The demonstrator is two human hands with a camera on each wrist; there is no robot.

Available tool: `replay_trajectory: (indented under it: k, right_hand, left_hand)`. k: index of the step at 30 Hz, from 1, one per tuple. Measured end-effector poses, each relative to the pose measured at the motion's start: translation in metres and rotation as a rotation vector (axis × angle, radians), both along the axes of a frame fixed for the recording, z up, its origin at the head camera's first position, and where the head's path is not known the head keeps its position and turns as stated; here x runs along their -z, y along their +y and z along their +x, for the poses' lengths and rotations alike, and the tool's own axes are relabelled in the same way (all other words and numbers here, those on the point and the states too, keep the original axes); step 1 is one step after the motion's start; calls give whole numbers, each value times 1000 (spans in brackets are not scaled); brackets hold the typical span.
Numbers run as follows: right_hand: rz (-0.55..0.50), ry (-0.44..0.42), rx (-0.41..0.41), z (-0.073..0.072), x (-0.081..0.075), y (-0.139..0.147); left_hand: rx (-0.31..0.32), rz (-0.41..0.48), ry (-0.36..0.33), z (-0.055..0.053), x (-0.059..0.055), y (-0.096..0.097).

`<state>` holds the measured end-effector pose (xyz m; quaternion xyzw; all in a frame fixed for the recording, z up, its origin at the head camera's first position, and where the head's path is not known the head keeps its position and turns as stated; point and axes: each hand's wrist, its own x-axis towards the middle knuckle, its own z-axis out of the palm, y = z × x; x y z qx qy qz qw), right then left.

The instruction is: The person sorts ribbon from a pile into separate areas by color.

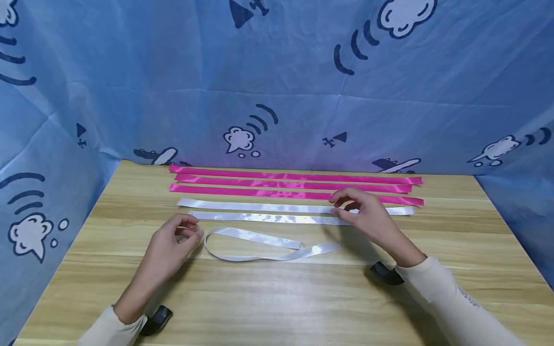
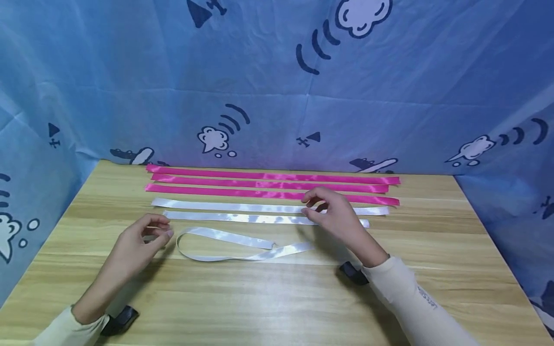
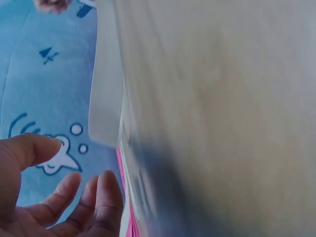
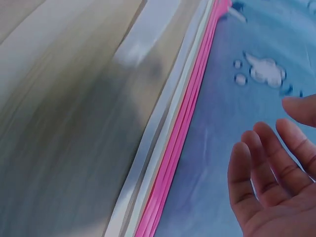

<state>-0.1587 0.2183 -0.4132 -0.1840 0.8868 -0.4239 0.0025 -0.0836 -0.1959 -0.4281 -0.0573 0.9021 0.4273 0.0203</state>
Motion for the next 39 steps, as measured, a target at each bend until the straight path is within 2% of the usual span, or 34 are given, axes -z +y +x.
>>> replay_trajectory:
  k: [7, 14, 21, 28, 39]
  right_hand:
    - [-37, -24, -153, -2, 0, -49]
    - [-29, -45, -289, -2, 0, -96]
    - [-8, -73, -425, -4, 8, -138]
    - [80, -79, -478, -5, 18, -173]
    - [188, -88, -470, -8, 27, -202]
  left_hand:
    - [8, 24, -41, 0, 5, 9]
    - [14, 53, -60, -1, 8, 14]
    - [5, 42, -59, -4, 10, 17]
    - [11, 28, -48, -7, 12, 17]
    - [25, 59, -70, -8, 14, 17]
